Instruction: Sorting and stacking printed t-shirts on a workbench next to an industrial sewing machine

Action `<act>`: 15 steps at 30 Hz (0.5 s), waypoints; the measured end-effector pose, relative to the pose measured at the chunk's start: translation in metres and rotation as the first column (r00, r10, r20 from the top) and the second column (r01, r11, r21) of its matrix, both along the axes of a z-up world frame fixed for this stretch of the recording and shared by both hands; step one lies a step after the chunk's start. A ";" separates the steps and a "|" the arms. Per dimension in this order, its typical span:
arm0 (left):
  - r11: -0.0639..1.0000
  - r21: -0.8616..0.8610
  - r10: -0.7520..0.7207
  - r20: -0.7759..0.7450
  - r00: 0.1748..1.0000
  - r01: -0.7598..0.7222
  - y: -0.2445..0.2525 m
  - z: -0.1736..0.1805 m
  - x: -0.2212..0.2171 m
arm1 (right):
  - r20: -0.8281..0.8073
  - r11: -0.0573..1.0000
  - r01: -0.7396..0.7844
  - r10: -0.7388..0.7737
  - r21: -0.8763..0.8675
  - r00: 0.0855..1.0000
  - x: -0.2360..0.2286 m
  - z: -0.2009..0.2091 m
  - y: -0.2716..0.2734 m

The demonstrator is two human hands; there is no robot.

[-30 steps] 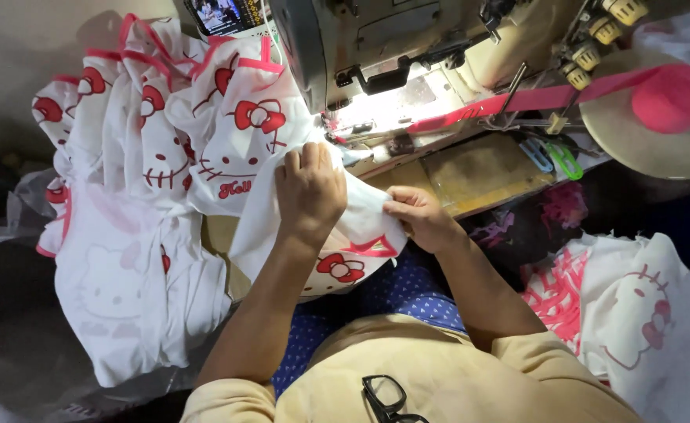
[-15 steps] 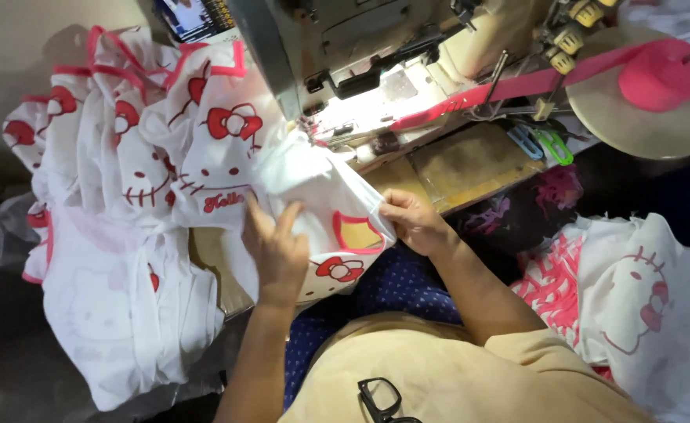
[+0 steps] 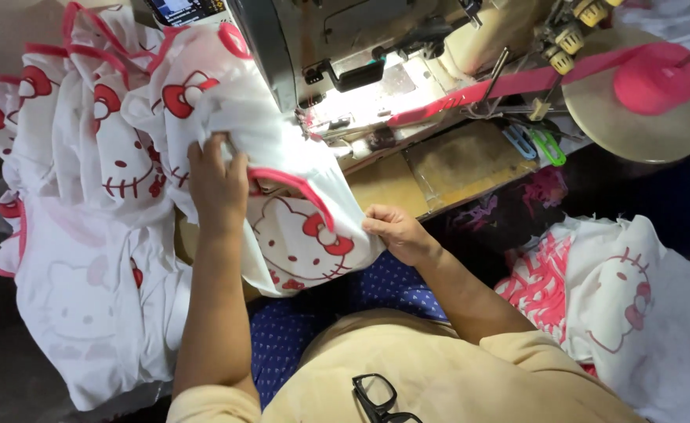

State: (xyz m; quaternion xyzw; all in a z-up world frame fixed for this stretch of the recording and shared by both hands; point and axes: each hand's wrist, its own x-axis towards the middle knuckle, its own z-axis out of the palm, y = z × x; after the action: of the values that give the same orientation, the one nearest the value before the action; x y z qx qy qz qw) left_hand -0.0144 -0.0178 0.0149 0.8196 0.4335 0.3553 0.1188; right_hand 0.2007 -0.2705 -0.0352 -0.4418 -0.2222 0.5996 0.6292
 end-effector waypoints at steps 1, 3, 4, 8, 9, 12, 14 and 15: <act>0.993 0.115 -0.005 -0.049 0.999 0.011 0.015 -0.006 0.004 | 0.028 1.000 0.021 -0.022 0.020 0.999 -0.003 0.012 0.005; 0.973 0.229 -0.007 -0.099 0.995 0.030 0.052 -0.023 0.012 | 0.055 0.998 0.044 -0.047 0.042 0.997 -0.003 0.024 0.021; 0.977 0.214 0.040 -0.062 0.997 -0.025 0.073 -0.035 0.016 | 0.134 0.993 0.067 -0.079 0.095 0.988 0.000 0.023 0.031; 0.999 0.049 0.021 0.025 0.999 -0.022 0.073 -0.056 0.010 | 0.271 0.980 0.098 -0.142 0.172 0.952 -0.002 0.033 0.057; 0.998 0.052 0.020 0.027 0.999 -0.021 0.061 -0.044 0.008 | 0.273 0.980 0.098 -0.144 0.176 0.951 -0.003 0.034 0.058; 0.990 -0.114 -0.072 0.139 0.988 0.088 0.009 -0.029 -0.004 | 0.313 0.972 0.123 -0.182 0.200 0.932 -0.004 0.035 0.056; 0.997 -0.063 -0.043 -0.001 0.999 0.043 -0.049 -0.047 -0.018 | 0.436 0.959 0.137 -0.237 0.248 0.868 -0.006 0.033 0.047; 0.997 -0.066 -0.037 0.001 0.999 0.037 -0.072 -0.055 -0.019 | 0.439 0.961 0.131 -0.230 0.245 0.869 -0.008 0.028 0.043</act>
State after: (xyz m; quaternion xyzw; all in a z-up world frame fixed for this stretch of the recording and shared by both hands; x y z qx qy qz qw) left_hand -0.0333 -0.0897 -0.0405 0.8230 0.4299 0.3385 0.1524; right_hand 0.1932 -0.2280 -0.0076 -0.5227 -0.3846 0.3887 0.6540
